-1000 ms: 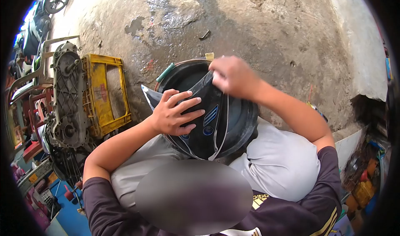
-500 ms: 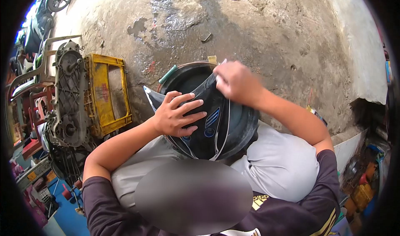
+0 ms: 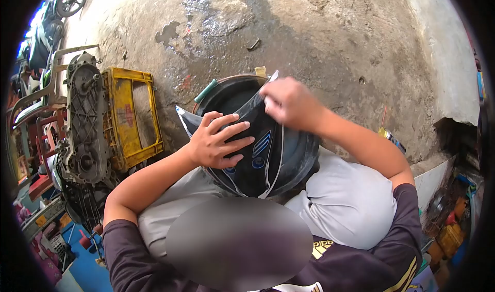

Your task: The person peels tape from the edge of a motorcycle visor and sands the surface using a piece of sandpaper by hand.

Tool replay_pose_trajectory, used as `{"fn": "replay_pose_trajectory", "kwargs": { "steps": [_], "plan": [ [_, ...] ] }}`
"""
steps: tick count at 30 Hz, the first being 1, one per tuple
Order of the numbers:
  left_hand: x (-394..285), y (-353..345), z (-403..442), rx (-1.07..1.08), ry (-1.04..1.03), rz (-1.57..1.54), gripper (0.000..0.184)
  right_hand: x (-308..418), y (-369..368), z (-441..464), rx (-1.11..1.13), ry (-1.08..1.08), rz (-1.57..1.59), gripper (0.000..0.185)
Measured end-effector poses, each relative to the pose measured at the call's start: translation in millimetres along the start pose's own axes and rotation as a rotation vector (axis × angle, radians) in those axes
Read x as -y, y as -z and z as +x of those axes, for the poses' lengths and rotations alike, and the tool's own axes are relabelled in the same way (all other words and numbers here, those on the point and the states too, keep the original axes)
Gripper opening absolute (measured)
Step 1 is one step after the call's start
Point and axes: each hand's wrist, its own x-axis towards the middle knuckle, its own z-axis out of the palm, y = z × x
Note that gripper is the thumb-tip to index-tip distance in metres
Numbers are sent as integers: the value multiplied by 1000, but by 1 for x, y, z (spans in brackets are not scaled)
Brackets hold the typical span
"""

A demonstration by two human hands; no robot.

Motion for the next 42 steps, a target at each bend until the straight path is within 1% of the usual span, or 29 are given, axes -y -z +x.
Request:
{"fn": "replay_pose_trajectory", "kwargs": {
  "steps": [1,3,4,6,7,9,10,11,13,14,16,17,19,21,22,23,25,26,27,29,30,31,33,35,37,38,39,42],
  "plan": [
    [-1,1,-1,0,5,1,52,-9,6,5,-9,-128,-18,18],
    [-1,1,1,3,4,-2,52,-17,14,12,-34,-210,25,17],
    [0,1,1,2,2,0,52,-13,12,10,-37,-208,23,17],
    [0,0,0,-1,-1,-11,52,5,1,1,5,-57,6,17],
    [1,0,1,1,-3,-13,52,8,1,-1,3,-61,6,17],
    [1,0,0,-4,-6,-13,52,13,1,-3,60,33,22,16],
    [0,0,0,-3,-2,-15,52,1,3,1,23,-39,26,16],
    [0,0,0,0,-1,-14,52,-9,8,6,-7,-188,64,15],
    [0,0,1,-3,-2,-8,51,-16,23,16,22,-367,93,16],
    [0,-1,0,-6,-5,-5,52,-15,19,14,20,-364,92,16],
    [1,0,0,-2,-14,-8,53,-2,4,2,0,-93,-37,18],
    [1,0,-1,-5,-5,-11,52,7,-1,-3,84,-56,33,19],
    [0,-1,0,-9,6,-20,51,14,1,-5,137,19,28,19],
    [0,1,1,4,7,-4,51,-12,5,-1,-6,-82,30,18],
    [-1,1,-1,2,12,-3,51,-19,15,7,-9,-260,69,16],
    [-1,1,-1,6,15,-7,51,-22,16,8,-7,-257,67,16],
    [1,0,0,7,8,-10,51,-27,17,7,-21,-278,-77,16],
    [1,-1,-1,6,4,-7,53,-21,11,2,-72,-136,-184,16],
    [1,-1,0,3,0,-5,54,-15,8,-2,-74,-142,-191,16],
    [1,-1,1,5,3,-8,55,-7,5,-8,-99,-12,-99,17],
    [1,0,1,7,-1,-4,55,-11,4,-8,-116,9,-106,17],
    [0,0,0,10,0,2,55,-18,8,-5,-111,12,-101,17],
    [-1,0,0,9,6,0,55,-30,18,2,-45,-260,19,18],
    [0,0,0,8,-2,2,55,-28,16,1,-19,-243,3,19],
    [0,-1,-1,4,3,-2,56,-9,4,-6,-95,26,-24,19],
    [0,-1,0,4,-1,-5,56,-3,2,-5,-71,55,6,20],
    [0,0,1,10,1,0,56,-7,5,-4,-71,51,5,20],
    [-2,2,1,13,11,-5,54,-24,18,8,-92,-96,51,16]
  ]
}}
